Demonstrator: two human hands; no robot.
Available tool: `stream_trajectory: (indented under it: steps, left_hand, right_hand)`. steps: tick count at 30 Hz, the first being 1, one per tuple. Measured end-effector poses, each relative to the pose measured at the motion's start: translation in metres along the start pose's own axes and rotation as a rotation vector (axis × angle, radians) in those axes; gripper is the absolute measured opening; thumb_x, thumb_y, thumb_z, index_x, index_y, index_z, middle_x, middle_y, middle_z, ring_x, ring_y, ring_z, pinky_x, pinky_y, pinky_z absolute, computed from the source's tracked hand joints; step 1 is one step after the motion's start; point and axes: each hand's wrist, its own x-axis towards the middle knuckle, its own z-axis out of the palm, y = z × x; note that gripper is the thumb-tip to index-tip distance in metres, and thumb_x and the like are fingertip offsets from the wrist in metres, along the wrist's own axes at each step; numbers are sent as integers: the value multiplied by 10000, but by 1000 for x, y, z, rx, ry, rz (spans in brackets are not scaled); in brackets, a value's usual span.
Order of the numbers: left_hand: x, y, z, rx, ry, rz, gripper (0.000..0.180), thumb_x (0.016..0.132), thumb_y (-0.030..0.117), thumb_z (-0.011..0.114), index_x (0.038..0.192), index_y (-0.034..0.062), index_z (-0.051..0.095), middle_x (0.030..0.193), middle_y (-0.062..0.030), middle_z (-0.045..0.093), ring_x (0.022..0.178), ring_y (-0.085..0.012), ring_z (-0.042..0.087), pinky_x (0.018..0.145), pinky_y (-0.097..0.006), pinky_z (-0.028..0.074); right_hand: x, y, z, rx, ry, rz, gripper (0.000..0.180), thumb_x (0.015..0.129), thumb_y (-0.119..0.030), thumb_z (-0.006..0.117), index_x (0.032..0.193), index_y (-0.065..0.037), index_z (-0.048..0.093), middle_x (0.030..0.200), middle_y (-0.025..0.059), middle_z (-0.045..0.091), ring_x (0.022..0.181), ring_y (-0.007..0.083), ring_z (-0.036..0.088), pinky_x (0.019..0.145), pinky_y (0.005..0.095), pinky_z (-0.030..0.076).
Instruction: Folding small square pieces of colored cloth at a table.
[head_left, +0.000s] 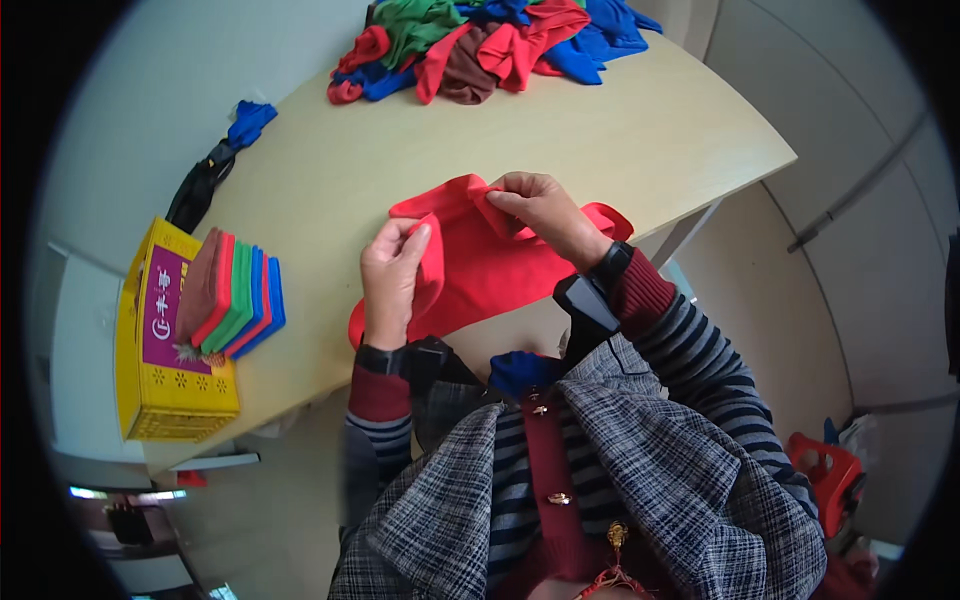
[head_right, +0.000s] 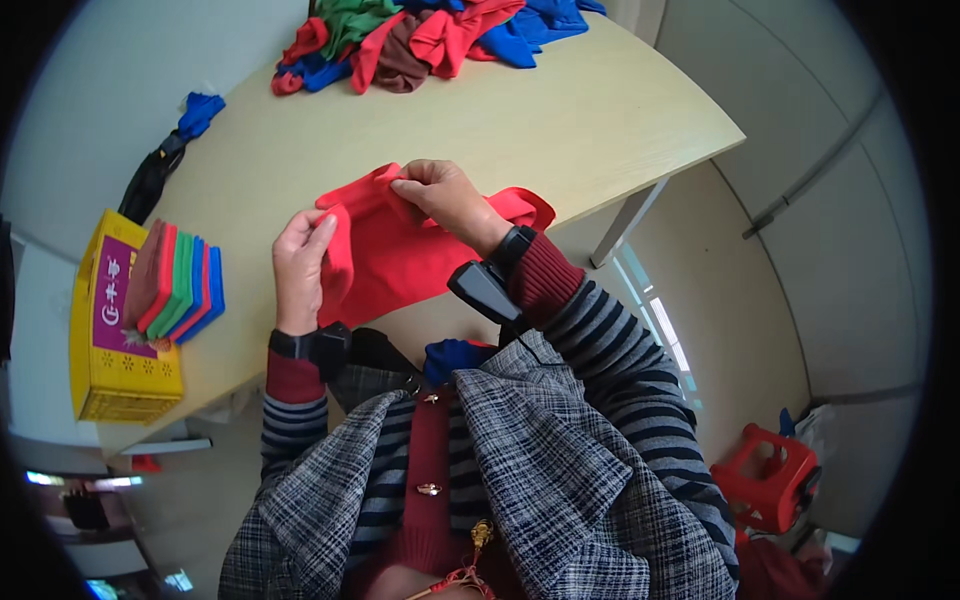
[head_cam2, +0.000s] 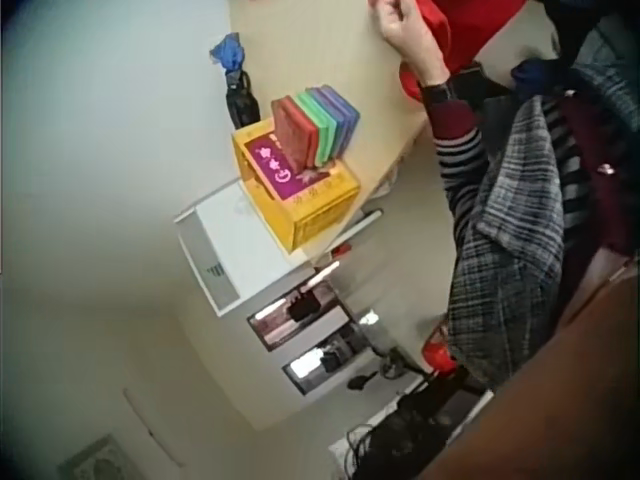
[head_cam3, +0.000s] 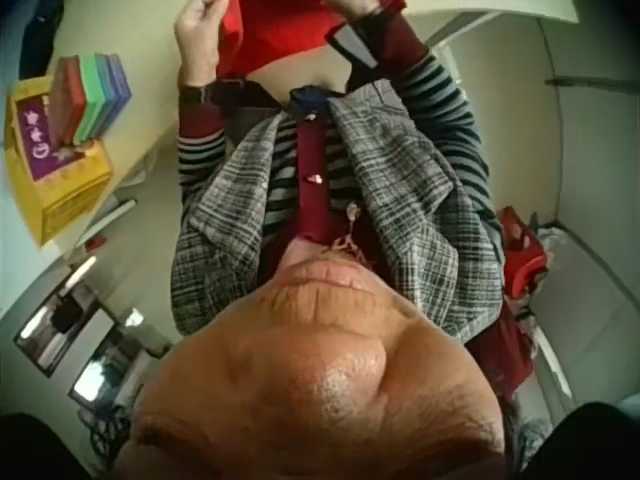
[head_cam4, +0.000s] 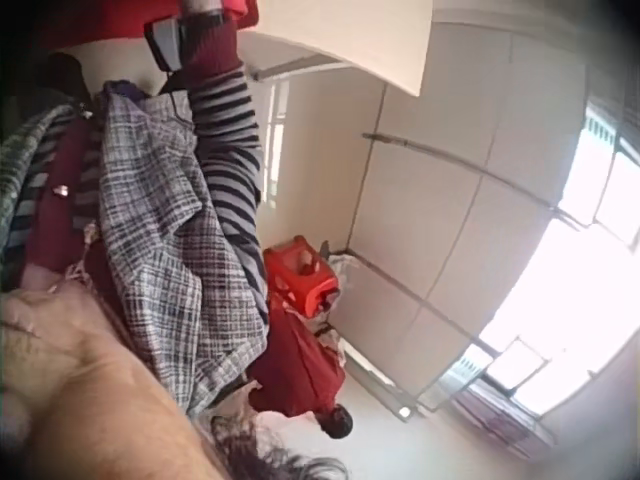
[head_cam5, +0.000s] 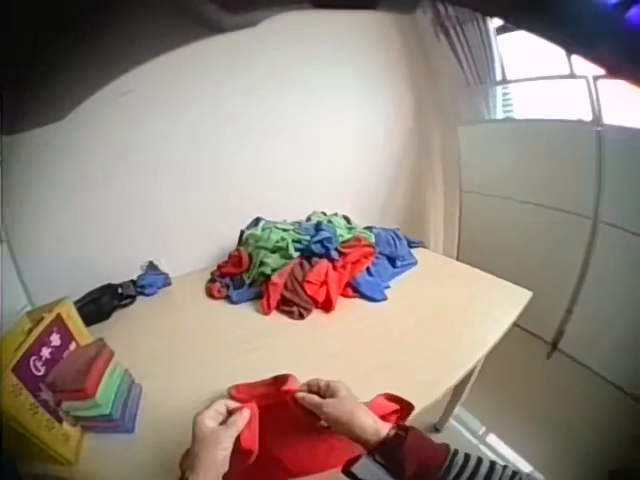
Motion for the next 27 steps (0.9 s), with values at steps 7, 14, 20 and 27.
stream_trajectory:
  steps: [7,14,20,27]
  left_hand:
    - [-19,-28,16,88,91,75,98,948,52,711,918,13,626,811,30,608,748,-22,519,666,-212,464]
    - [-29,-42,31,155,150,130,111,922,36,729,919,14,620,797,14,613,702,-33,515,639,-222,475]
    - [-35,-38,38,183,187,165,73,944,10,696,971,6,628,845,26,626,751,-19,535,683,-201,481]
    - [-42,-35,35,210,191,164,85,956,5,681,1038,-9,664,906,25,656,806,-18,564,730,-193,498]
  right_hand:
    - [-20,4,44,-306,95,-137,184,1002,-173,642,1037,-1,699,771,-8,661,670,74,599,576,265,478]
    - [-23,-4,43,-1048,257,-553,163,935,-145,678,932,17,662,747,166,654,616,215,627,548,333,468]
    - [-32,-12,51,-871,158,-292,157,910,-134,679,893,18,643,775,208,638,665,362,632,570,394,480]
    - [-35,6,56,-859,158,-522,142,928,-120,660,904,17,632,795,204,639,709,382,632,595,415,489]
